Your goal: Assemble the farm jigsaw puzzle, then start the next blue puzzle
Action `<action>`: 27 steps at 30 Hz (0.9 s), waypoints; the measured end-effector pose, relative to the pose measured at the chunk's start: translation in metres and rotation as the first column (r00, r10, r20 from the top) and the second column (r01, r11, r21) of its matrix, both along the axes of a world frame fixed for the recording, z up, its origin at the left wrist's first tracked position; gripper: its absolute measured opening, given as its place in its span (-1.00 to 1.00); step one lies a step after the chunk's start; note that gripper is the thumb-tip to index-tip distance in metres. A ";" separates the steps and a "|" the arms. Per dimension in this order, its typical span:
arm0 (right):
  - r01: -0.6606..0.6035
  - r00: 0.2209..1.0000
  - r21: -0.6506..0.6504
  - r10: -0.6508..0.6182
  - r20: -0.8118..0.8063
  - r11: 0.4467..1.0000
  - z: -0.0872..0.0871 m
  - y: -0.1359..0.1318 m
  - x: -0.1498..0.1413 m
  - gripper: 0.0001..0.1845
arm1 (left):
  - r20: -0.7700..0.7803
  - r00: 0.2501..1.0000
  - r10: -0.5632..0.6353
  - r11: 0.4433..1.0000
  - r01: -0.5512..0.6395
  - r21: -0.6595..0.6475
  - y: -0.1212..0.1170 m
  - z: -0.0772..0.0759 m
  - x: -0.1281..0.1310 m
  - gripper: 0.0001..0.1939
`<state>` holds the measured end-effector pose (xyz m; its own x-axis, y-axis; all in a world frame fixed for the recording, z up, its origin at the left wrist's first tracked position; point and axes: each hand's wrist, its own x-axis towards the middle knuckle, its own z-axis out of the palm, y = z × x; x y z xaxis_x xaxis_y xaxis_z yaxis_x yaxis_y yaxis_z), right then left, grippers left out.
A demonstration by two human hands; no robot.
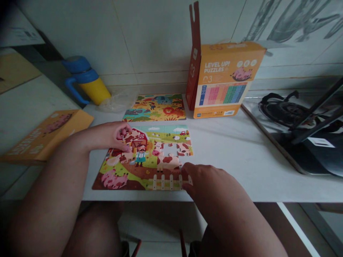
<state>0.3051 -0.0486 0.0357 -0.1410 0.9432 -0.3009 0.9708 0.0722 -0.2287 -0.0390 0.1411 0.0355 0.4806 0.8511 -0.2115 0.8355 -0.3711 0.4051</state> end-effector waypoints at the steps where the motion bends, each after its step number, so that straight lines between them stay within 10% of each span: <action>1: -0.003 1.000 -0.006 0.003 0.008 1.000 0.001 0.000 -0.001 -0.77 | -0.005 1.000 0.001 1.000 -0.001 0.001 -0.002 0.001 0.002 -0.36; 27: -0.070 0.997 0.072 0.072 -0.012 0.995 -0.006 0.001 -0.023 -0.75 | 0.117 0.993 -0.017 0.999 0.021 -0.031 0.001 -0.010 0.010 -0.50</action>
<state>0.2820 -0.0472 0.0300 -0.2124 0.9496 -0.2306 0.9592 0.1575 -0.2350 -0.0290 0.1424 0.0258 0.5193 0.8355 -0.1798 0.7750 -0.3717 0.5111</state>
